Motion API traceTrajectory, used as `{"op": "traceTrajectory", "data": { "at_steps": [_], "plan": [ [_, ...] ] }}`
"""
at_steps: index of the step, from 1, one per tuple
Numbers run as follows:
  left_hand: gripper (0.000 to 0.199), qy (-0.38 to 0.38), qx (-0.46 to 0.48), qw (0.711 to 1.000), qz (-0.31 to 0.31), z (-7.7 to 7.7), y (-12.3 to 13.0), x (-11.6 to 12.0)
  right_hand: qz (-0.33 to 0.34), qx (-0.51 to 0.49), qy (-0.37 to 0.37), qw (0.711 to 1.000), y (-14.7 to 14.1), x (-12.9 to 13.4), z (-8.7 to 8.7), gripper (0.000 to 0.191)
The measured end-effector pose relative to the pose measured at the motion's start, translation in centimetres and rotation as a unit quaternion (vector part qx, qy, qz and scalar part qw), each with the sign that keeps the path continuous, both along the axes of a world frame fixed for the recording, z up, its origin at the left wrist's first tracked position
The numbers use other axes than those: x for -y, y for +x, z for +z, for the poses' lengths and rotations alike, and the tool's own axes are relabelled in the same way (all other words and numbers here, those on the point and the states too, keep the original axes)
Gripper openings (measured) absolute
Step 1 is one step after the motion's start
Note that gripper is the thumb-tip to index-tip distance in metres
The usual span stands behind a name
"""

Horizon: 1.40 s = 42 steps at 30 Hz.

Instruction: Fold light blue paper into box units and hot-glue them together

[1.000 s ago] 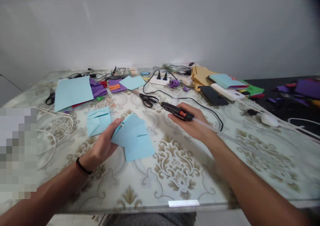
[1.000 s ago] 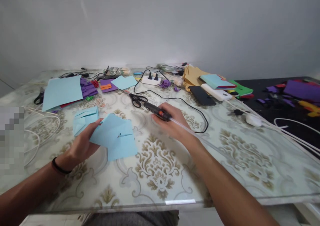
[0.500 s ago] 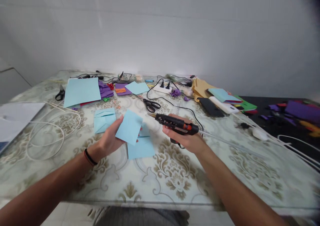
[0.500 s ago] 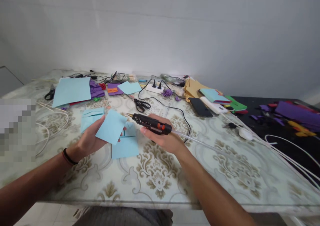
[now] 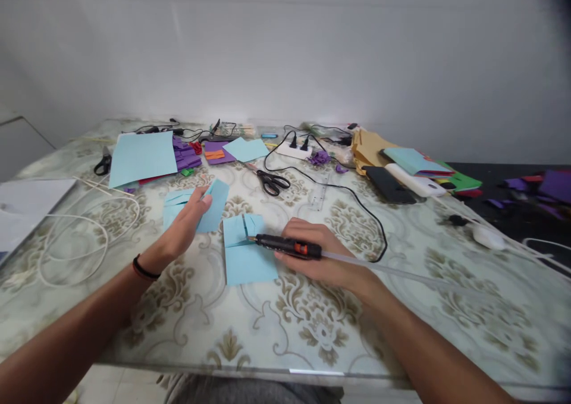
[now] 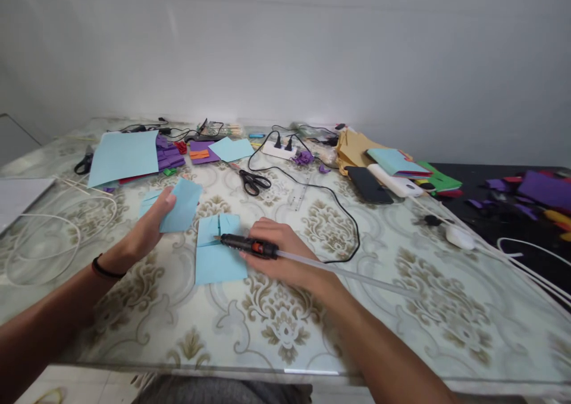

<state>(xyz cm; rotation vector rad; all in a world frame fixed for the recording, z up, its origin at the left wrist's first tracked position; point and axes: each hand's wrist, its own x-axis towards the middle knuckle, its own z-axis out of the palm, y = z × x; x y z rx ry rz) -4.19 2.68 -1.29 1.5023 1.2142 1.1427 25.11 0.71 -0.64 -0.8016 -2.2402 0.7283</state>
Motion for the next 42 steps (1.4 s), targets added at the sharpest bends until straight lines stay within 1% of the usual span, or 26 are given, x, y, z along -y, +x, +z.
{"op": "traceTrajectory", "data": {
  "at_steps": [2,3,5,7,9,11,13,15,16,18,20,22,24,27,31,37,42],
  "plan": [
    [0.048,0.021,-0.118,0.993,-0.007,0.4,-0.4,-0.1,0.024,0.001,-0.004,1.0,-0.5,0.1,-0.3,0.033],
    [0.048,0.041,-0.159,0.986,-0.009,0.4,-0.5,-0.1,0.034,0.001,-0.005,0.999,-0.7,0.2,-0.5,0.032],
    [0.053,0.095,-0.232,0.968,-0.01,0.0,-0.6,-0.4,0.045,0.001,-0.007,0.999,-1.3,0.3,-0.7,0.031],
    [0.054,0.151,-0.296,0.943,-0.016,-0.8,-0.6,-0.6,0.047,0.004,-0.015,0.999,-1.8,0.5,-1.0,0.03],
    [0.049,0.189,-0.352,0.916,-0.043,-1.5,-0.6,-0.6,0.038,0.012,-0.033,0.999,-2.1,0.7,-1.3,0.03],
    [0.042,0.211,-0.386,0.893,-0.09,-1.7,-0.7,-0.5,0.024,0.023,-0.055,0.998,-2.4,0.9,-1.5,0.03],
    [0.039,0.222,-0.39,0.881,-0.151,-1.5,-0.8,-0.2,0.013,0.031,-0.069,0.997,-2.5,0.9,-1.7,0.028],
    [0.042,0.214,-0.381,0.873,-0.218,-1.2,-0.9,0.1,0.012,0.032,-0.066,0.997,-2.6,0.9,-2.0,0.026],
    [0.047,0.205,-0.38,0.868,-0.245,-1.1,-1.0,0.2,0.014,0.031,-0.059,0.998,-2.6,0.9,-2.2,0.026],
    [0.065,0.185,-0.393,0.858,-0.274,-1.4,-0.9,0.5,0.019,0.031,-0.043,0.998,-2.6,0.7,-2.5,0.027],
    [0.081,0.168,-0.416,0.849,-0.28,-2.0,-0.8,0.6,0.024,0.034,-0.032,0.999,-2.7,0.6,-2.7,0.028],
    [0.086,0.153,-0.436,0.841,-0.281,-2.6,-0.6,0.6,0.028,0.038,-0.032,0.998,-2.9,0.5,-2.9,0.027],
    [0.087,0.143,-0.444,0.837,-0.287,-2.9,-0.6,0.6,0.032,0.04,-0.037,0.998,-3.0,0.5,-3.0,0.027],
    [0.086,0.137,-0.442,0.837,-0.291,-3.0,-0.5,0.6,0.024,0.039,-0.042,0.998,-3.3,0.5,-3.0,0.03],
    [0.085,0.138,-0.419,0.85,-0.289,-3.0,-0.5,0.6,0.015,0.036,-0.044,0.998,-3.6,0.5,-3.0,0.032],
    [0.084,0.143,-0.403,0.859,-0.282,-3.3,-0.4,0.6,0.012,0.052,-0.043,0.998,-3.8,0.3,-3.4,0.029],
    [0.085,0.137,-0.411,0.856,-0.281,-3.1,-0.4,0.6,0.004,0.063,-0.043,0.997,-3.9,0.2,-3.6,0.025]
  ]
}}
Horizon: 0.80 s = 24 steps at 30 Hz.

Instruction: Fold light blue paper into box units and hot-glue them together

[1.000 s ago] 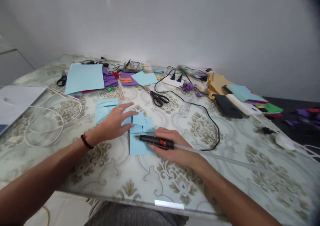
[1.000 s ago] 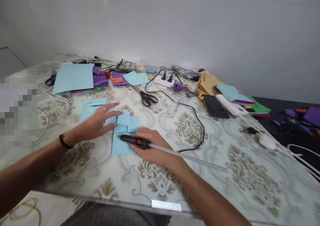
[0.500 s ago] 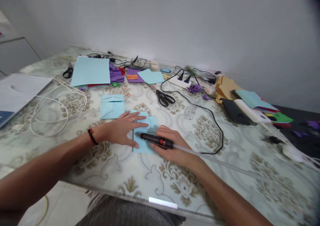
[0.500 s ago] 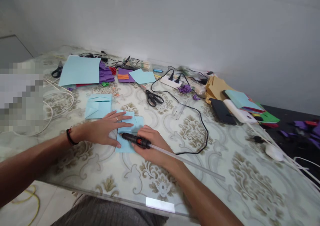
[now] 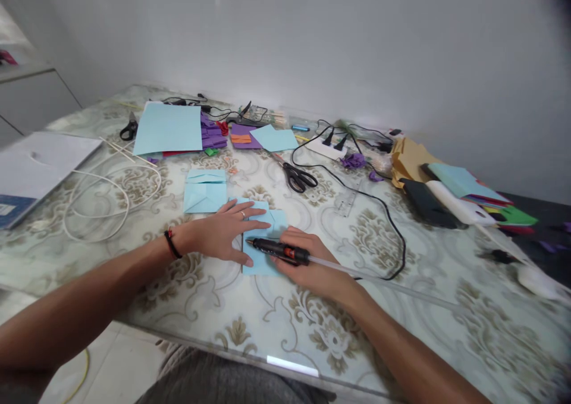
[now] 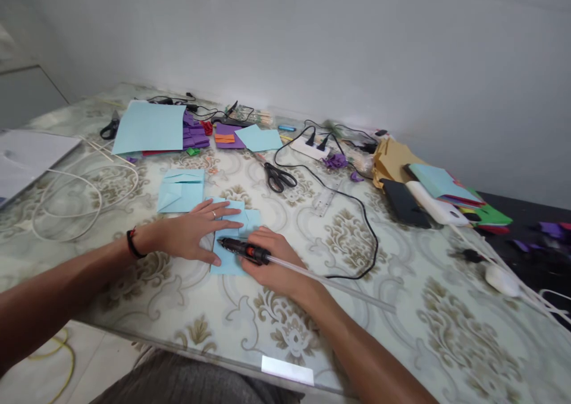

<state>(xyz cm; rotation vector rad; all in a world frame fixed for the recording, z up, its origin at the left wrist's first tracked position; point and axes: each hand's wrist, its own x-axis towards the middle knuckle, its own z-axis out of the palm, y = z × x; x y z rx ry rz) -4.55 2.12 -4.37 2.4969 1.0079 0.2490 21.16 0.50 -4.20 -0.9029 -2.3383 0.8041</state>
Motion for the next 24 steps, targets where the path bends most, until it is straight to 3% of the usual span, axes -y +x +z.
{"op": "traceTrajectory", "data": {
  "at_steps": [17,24],
  "plan": [
    [0.085,-0.001,-0.02,1.0,-0.008,0.5,-0.1,0.1,0.0,0.015,-0.023,1.0,0.4,-0.2,0.3,0.025],
    [0.082,0.003,0.014,1.0,-0.005,0.3,-0.2,0.0,-0.021,0.012,-0.045,0.999,1.1,-0.3,0.9,0.022]
  ]
}}
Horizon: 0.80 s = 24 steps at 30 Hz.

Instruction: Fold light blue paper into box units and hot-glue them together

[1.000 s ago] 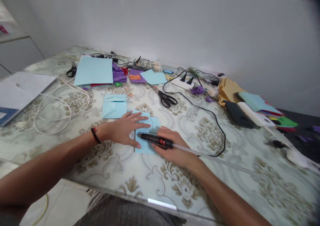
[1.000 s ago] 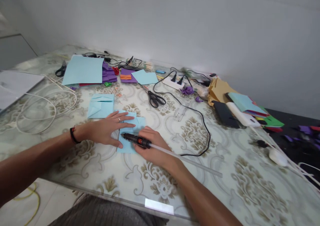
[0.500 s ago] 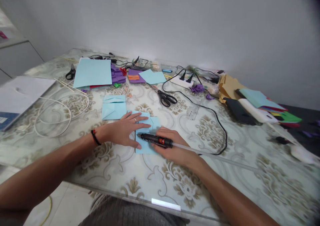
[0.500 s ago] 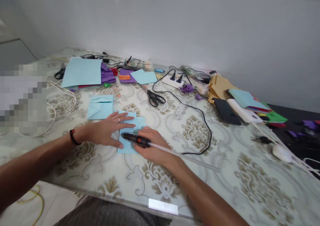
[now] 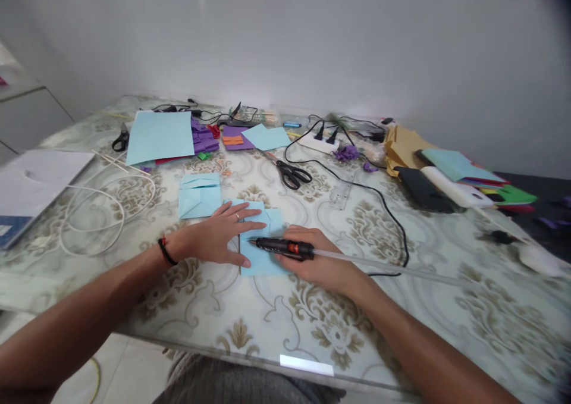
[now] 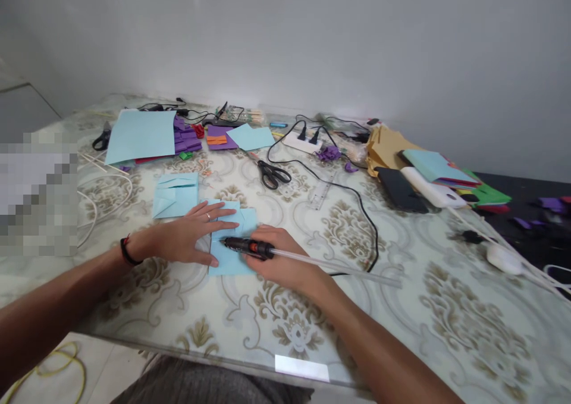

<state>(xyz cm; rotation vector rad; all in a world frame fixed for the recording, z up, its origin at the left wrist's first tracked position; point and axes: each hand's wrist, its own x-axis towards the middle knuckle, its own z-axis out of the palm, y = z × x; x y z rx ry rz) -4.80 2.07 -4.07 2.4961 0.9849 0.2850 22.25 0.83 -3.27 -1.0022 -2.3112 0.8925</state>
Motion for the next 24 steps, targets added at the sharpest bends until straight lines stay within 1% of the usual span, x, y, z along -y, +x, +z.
{"op": "traceTrajectory", "data": {
  "at_steps": [6,12,17,21,24],
  "plan": [
    [0.083,-0.003,-0.025,1.0,-0.001,0.1,-0.1,0.0,-0.011,0.024,-0.009,1.0,0.9,-0.2,0.3,0.016],
    [0.082,0.001,-0.016,1.0,0.003,0.0,-0.1,0.1,-0.035,0.055,-0.005,0.998,1.6,-0.2,0.7,0.022],
    [0.082,-0.009,-0.036,0.999,0.002,0.4,-0.1,0.0,-0.057,0.061,-0.021,0.996,2.2,-0.4,1.1,0.022],
    [0.082,-0.012,-0.068,0.998,-0.001,0.8,0.0,0.0,-0.05,0.052,-0.037,0.997,2.7,-0.6,1.3,0.019],
    [0.082,-0.013,-0.064,0.998,-0.001,0.8,-0.1,0.0,-0.046,0.053,-0.033,0.997,3.1,-0.7,1.5,0.015]
  ]
}}
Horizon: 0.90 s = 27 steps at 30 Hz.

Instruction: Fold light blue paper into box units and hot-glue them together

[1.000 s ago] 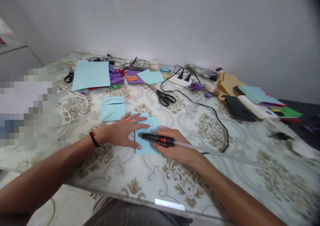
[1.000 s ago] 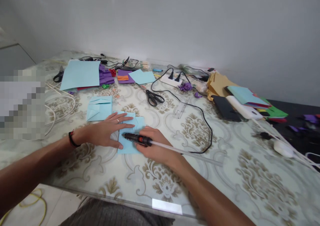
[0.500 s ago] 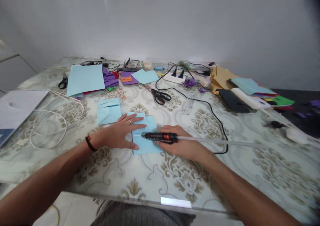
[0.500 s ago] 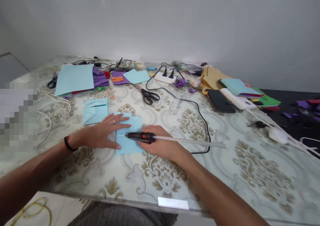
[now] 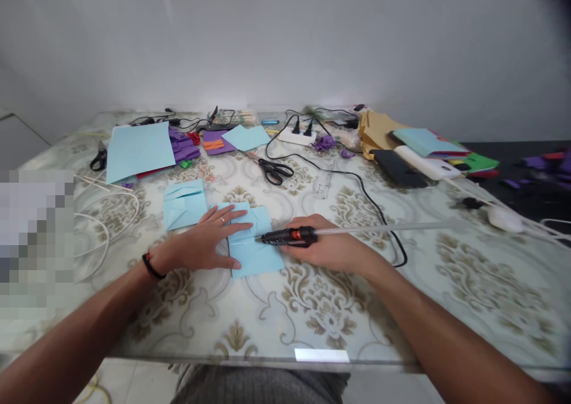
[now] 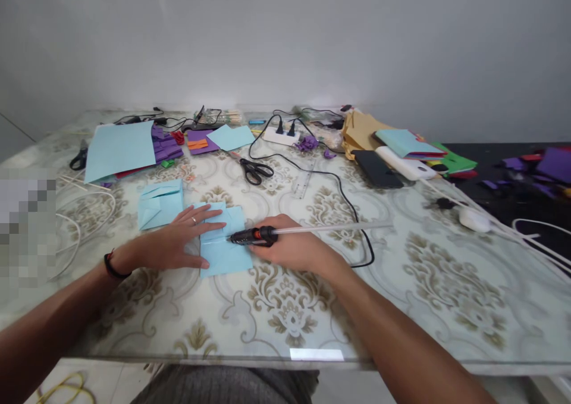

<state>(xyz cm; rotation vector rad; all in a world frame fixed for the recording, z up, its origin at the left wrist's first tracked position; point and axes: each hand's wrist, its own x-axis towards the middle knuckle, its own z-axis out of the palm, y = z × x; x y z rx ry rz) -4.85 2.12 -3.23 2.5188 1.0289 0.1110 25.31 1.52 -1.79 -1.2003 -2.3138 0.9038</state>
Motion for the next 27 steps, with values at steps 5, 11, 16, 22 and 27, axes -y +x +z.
{"op": "traceTrajectory", "data": {
  "at_steps": [5,11,16,22,27],
  "plan": [
    [0.08,0.01,0.023,1.0,0.0,-0.2,-0.1,0.0,-0.016,0.005,-0.016,1.0,0.5,-0.2,0.3,0.015],
    [0.082,0.009,-0.001,1.0,-0.004,-0.1,-0.1,-0.1,-0.045,0.02,-0.048,0.998,1.4,-0.5,0.5,0.018],
    [0.082,0.007,0.005,1.0,-0.002,-0.3,-0.2,-0.1,-0.058,0.066,-0.085,0.993,2.0,-0.8,1.2,0.023],
    [0.084,0.002,-0.005,1.0,0.001,-0.3,-0.2,-0.2,-0.071,0.099,-0.111,0.986,2.1,-0.9,2.0,0.021],
    [0.083,-0.003,-0.011,1.0,0.004,-0.1,-0.1,-0.2,-0.078,0.12,-0.111,0.984,2.2,-1.0,2.2,0.022]
  ]
}}
